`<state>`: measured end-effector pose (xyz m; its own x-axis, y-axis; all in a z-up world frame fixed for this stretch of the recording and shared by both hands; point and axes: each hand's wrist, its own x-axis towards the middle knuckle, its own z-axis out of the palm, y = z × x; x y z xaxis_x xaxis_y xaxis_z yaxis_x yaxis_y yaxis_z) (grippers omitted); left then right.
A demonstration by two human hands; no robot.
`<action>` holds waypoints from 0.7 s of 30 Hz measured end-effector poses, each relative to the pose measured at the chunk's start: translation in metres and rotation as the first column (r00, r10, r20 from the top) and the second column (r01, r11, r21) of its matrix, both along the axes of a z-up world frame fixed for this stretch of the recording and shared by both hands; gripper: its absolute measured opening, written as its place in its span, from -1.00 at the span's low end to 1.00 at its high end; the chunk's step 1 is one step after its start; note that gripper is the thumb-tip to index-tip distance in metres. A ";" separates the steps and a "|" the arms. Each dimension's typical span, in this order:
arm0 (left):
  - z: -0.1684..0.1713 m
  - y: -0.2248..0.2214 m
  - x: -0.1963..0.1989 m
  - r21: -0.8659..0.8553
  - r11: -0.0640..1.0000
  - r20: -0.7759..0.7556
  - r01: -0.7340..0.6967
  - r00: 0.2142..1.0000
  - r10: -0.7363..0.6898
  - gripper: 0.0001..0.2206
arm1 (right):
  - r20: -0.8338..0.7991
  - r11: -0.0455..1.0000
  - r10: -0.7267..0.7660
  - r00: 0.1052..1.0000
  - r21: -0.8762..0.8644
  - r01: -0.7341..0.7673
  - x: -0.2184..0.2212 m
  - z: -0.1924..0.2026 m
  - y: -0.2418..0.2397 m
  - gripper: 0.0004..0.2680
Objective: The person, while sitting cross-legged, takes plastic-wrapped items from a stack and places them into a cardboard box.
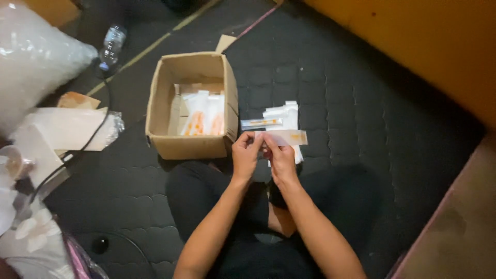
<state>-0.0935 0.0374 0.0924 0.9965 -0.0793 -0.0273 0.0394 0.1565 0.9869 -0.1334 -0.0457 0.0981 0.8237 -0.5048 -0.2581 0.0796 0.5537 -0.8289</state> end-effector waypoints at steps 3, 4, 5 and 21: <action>-0.022 -0.004 -0.007 -0.035 0.998 -0.053 0.061 0.997 -0.063 -0.90 | -0.050 0.998 -0.058 0.997 -0.023 0.057 -0.006 -0.046 -0.015 -0.90; -0.031 -0.003 -0.008 -0.037 0.997 -0.062 0.062 0.996 -0.064 -0.90 | -0.060 0.998 -0.059 0.996 -0.025 0.057 -0.007 -0.057 -0.021 -0.90; -0.039 0.000 -0.007 -0.071 0.996 -0.111 0.060 0.992 -0.068 -0.90 | -0.089 0.994 -0.106 0.990 -0.014 0.105 -0.007 -0.069 -0.025 -0.88; -0.097 0.037 0.007 0.192 0.973 -0.270 -0.127 0.946 0.177 -0.93 | -0.244 0.977 -0.212 0.946 -0.019 0.213 -0.035 -0.111 -0.113 -0.93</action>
<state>-0.0862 0.0739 -0.0044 0.9450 0.1031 -0.3104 0.3106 0.0141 0.9504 -0.1687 -0.1587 -0.0132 0.6092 -0.6585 -0.4418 -0.0076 0.5523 -0.8336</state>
